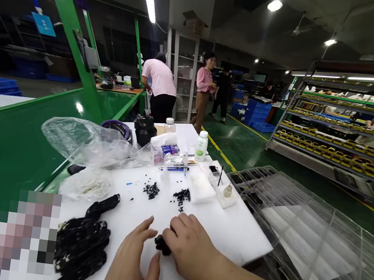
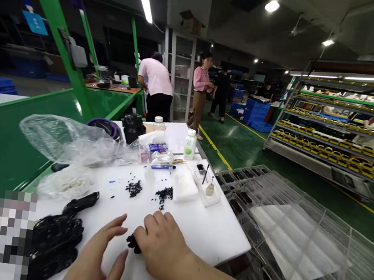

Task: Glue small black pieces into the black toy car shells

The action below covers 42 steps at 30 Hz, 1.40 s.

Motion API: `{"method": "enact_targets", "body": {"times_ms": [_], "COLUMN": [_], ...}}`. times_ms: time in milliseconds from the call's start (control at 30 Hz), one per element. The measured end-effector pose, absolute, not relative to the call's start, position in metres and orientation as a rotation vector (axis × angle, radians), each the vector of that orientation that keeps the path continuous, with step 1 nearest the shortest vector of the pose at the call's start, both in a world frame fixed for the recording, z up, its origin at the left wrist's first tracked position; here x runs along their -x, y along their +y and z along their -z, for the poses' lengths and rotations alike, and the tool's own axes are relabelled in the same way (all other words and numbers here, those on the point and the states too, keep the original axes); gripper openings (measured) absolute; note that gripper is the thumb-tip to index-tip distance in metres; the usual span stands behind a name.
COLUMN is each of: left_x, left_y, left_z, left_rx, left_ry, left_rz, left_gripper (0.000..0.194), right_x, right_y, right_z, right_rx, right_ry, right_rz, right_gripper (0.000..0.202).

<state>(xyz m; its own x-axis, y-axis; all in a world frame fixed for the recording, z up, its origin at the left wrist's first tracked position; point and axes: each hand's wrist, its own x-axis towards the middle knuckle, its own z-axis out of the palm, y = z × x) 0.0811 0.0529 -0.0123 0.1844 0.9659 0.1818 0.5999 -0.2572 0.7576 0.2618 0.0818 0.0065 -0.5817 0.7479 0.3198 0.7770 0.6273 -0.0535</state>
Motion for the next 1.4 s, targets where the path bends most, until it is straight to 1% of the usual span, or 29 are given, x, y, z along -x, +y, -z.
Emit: {"method": "enact_targets", "body": {"times_ms": [33,167,267,300,400,433,500,567,667,767,933,1067,1167,1233,1333,1400], "left_x": [-0.082,-0.097,-0.105,-0.106,-0.107,-0.107,-0.107,-0.109,-0.11,-0.106,-0.094,-0.096,-0.102,-0.103,-0.099,-0.096], "left_y": [0.061,0.074,0.075,0.076,0.082,0.084,0.089,0.092,0.098,0.11,0.135,0.139,0.134,0.13,0.122,0.114], "left_z": [0.006,-0.016,-0.022,-0.022,-0.023,-0.024,-0.029,-0.035,-0.041,-0.041,-0.036,-0.031,-0.03,-0.032,-0.034,-0.035], "left_rx": [-1.951,-2.047,-2.094,-2.103,-2.131,-2.151,-2.214,-2.277,-2.29,-2.186,-2.13,-2.193,-2.254,-2.299,-2.415,-2.485], "left_ry": [1.473,1.292,1.383,1.41,1.457,1.468,1.464,1.435,1.421,1.419,1.454,1.478,1.409,1.324,1.098,0.988], "left_rz": [-0.91,-0.655,-0.579,-0.552,-0.467,-0.444,-0.391,-0.332,-0.283,-0.301,-0.35,-0.385,-0.424,-0.447,-0.42,-0.372], "left_gripper": [0.036,0.014,0.01,0.01,0.011,0.009,0.004,0.006,0.005,0.005,0.015,0.012,0.014,0.02,0.028,0.029], "right_x": [-0.263,-0.277,-0.286,-0.287,-0.289,-0.29,-0.29,-0.29,-0.292,-0.294,-0.294,-0.292,-0.293,-0.297,-0.313,-0.327], "right_y": [0.081,0.068,0.056,0.052,0.046,0.045,0.044,0.045,0.047,0.048,0.049,0.053,0.052,0.048,0.043,0.046], "right_z": [-0.006,-0.003,0.003,0.006,0.014,0.016,0.018,0.02,0.022,0.023,0.021,0.022,0.021,0.019,0.015,0.013], "right_rx": [1.234,1.245,1.205,1.212,1.237,1.238,1.243,1.257,1.296,1.328,1.333,1.302,1.237,1.147,1.021,1.047], "right_ry": [-2.526,-2.367,-2.224,-2.166,-2.067,-2.061,-2.036,-1.979,-1.918,-1.936,-1.944,-2.032,-2.063,-1.996,-1.795,-1.678], "right_rz": [0.045,-0.276,-0.286,-0.266,-0.226,-0.222,-0.222,-0.248,-0.332,-0.386,-0.405,-0.352,-0.317,-0.371,-0.562,-0.601], "right_gripper": [0.02,0.043,0.059,0.059,0.041,0.038,0.039,0.04,0.03,0.024,0.023,0.02,0.017,0.017,0.018,0.017]}}
